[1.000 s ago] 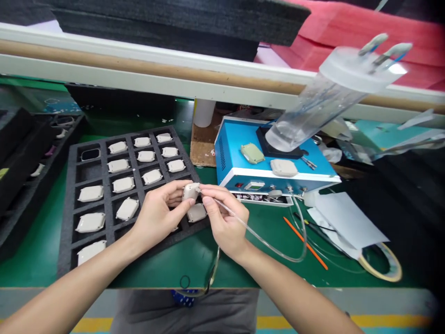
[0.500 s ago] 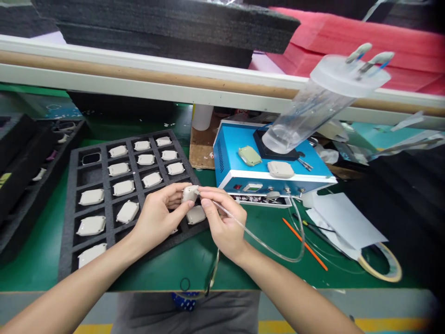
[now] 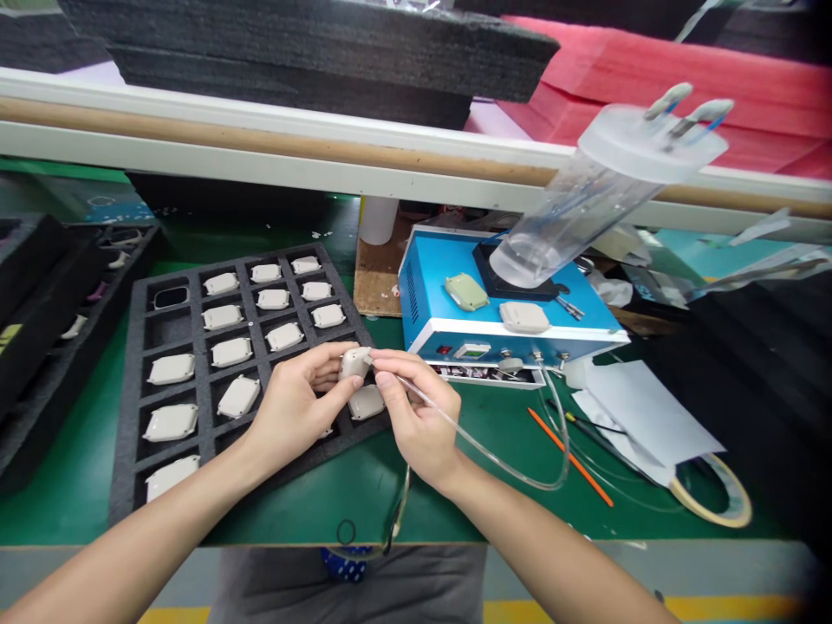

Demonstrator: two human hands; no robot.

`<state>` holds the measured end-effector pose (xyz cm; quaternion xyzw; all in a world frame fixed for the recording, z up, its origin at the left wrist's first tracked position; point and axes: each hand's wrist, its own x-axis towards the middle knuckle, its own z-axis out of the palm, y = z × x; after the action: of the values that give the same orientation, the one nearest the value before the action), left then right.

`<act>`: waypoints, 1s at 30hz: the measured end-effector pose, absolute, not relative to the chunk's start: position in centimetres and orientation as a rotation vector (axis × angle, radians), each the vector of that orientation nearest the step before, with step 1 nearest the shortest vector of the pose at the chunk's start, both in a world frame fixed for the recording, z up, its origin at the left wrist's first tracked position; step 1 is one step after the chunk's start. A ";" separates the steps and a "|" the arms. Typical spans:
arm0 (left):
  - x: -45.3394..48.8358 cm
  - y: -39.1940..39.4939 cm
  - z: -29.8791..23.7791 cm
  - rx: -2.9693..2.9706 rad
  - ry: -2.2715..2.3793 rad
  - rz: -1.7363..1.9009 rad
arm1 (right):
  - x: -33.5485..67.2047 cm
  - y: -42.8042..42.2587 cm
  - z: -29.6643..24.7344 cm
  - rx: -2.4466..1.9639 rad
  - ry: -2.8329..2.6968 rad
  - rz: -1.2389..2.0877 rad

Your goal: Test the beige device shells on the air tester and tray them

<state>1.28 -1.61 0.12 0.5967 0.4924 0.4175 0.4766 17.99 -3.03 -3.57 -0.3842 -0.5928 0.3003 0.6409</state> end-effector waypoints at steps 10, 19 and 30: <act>1.3 -1.7 0.2 1.456 1.209 1.016 | 18.0 -3.0 -3.7 -0.872 -1.351 0.689; 1.3 -1.8 0.1 1.451 1.218 1.016 | 18.0 -3.0 -3.7 -0.878 -1.350 0.689; 1.3 -1.8 0.1 1.463 1.214 1.020 | 18.0 -3.0 -3.8 -0.890 -1.352 0.691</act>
<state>1.27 -1.76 0.13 0.5977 0.4959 0.4167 0.4725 17.98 -3.03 -3.81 -0.3899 -0.5921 0.3025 0.6371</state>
